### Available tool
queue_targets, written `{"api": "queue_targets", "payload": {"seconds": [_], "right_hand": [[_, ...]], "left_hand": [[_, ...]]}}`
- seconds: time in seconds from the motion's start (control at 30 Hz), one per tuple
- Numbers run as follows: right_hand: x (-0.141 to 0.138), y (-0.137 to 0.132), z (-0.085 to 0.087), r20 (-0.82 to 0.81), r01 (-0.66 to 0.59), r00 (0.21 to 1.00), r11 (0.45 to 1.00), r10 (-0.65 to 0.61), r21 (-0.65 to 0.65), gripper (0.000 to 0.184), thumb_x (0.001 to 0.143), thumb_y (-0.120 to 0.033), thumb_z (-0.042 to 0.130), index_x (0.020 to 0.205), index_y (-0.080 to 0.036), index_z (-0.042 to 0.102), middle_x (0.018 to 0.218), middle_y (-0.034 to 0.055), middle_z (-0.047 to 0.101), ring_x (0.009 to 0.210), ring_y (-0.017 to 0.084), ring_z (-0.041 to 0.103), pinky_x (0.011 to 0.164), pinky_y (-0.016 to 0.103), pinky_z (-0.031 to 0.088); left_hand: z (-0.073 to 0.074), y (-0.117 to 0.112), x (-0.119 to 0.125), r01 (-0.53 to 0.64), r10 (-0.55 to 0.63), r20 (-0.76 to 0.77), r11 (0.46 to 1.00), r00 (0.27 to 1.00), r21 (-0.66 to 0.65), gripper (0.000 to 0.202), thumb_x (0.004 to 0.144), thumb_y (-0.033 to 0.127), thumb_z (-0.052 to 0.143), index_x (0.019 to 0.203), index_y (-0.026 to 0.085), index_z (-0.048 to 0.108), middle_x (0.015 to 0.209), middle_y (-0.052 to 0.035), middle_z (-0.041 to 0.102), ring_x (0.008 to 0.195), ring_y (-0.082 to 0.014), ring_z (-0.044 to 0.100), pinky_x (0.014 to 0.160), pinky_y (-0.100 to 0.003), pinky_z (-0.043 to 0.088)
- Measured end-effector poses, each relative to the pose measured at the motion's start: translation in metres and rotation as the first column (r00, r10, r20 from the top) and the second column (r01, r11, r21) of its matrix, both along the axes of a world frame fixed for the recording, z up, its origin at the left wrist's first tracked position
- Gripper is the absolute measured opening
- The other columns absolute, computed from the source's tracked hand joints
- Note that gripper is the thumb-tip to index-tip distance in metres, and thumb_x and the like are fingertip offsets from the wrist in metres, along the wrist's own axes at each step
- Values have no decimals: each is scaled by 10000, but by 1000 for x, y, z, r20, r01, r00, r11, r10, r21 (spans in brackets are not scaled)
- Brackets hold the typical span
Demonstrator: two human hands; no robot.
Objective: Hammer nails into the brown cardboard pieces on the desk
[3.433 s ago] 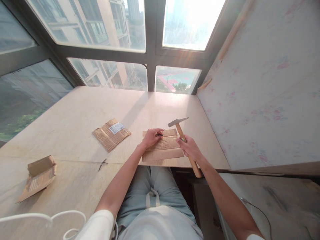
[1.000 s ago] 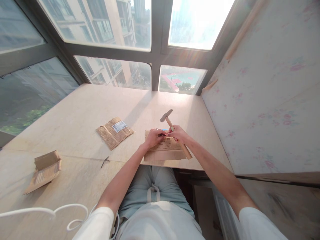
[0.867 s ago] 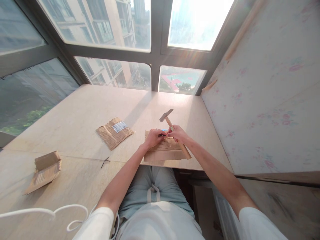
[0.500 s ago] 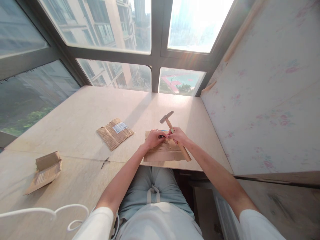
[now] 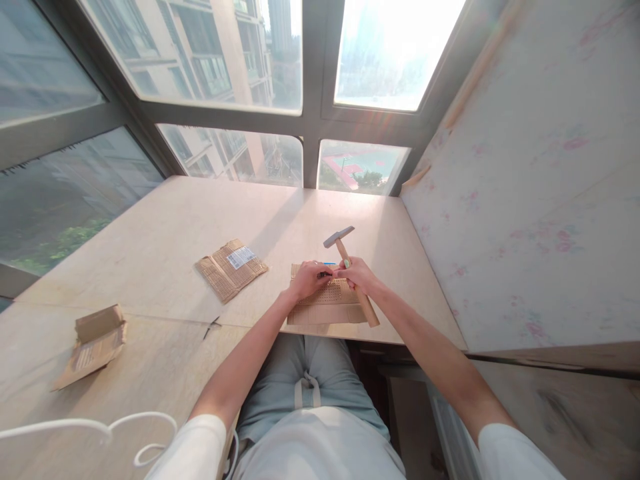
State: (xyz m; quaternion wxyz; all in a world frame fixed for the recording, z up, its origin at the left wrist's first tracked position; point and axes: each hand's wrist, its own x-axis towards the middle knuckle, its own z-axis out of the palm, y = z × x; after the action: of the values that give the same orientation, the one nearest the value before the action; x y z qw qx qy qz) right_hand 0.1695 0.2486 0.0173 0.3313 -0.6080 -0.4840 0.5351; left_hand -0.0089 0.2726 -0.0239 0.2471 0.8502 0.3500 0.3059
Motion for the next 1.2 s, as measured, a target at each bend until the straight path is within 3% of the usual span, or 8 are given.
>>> {"api": "queue_targets", "payload": {"seconds": [0.17, 0.4, 0.7, 0.87, 1.03, 1.2], "right_hand": [[6, -1, -2, -13, 21, 1000, 1000, -21, 10, 282, 662, -204, 724, 704, -207, 445, 365, -128, 386, 284, 51, 341, 264, 165, 306], [13, -6, -8, -34, 48, 998, 999, -49, -8, 313, 655, -245, 743, 729, -208, 441, 392, -125, 405, 283, 52, 341, 260, 179, 317], [16, -12, -7, -56, 53, 997, 999, -53, -4, 298, 678, -252, 744, 724, -205, 453, 389, -124, 395, 289, 58, 343, 257, 179, 302], [17, -17, -3, -48, 27, 998, 1000, -26, 13, 280, 789, -380, 678, 758, -195, 470, 518, -64, 554, 281, 44, 362, 254, 180, 304], [26, -29, 3, -13, 16, 1000, 999, -15, 38, 344, 871, -507, 568, 762, -211, 430, 485, -83, 508, 256, 46, 348, 233, 177, 266], [36, -44, 3, 35, -41, 999, 998, 39, 47, 373, 866, -556, 547, 779, -213, 429, 489, -84, 504, 258, 48, 358, 229, 177, 246]], "left_hand": [[0, -1, 1, -10, 11, -10, 1000, 1000, 15, 130, 853, 288, 619, 900, 238, 730, 821, -18, 720, 762, -157, 622, 782, -305, 440], [3, -4, 4, -18, 18, -11, 1000, 1000, 10, 140, 870, 259, 586, 898, 235, 721, 898, -5, 744, 797, -160, 650, 937, -369, 403], [5, -6, 6, -34, 37, -72, 998, 997, 46, 125, 849, 233, 605, 894, 230, 721, 864, -17, 740, 787, -176, 629, 849, -343, 436], [4, -6, 6, -34, 36, -59, 999, 998, 37, 113, 839, 205, 609, 877, 218, 715, 858, -19, 739, 774, -171, 624, 846, -346, 446], [2, -6, 5, -45, 45, -26, 999, 999, 5, 123, 838, 187, 600, 885, 219, 709, 911, -20, 743, 825, -176, 635, 936, -389, 432], [0, -6, 5, -53, 53, -20, 998, 998, -14, 94, 827, 188, 615, 844, 222, 701, 877, -7, 744, 794, -168, 646, 996, -421, 400]]}}
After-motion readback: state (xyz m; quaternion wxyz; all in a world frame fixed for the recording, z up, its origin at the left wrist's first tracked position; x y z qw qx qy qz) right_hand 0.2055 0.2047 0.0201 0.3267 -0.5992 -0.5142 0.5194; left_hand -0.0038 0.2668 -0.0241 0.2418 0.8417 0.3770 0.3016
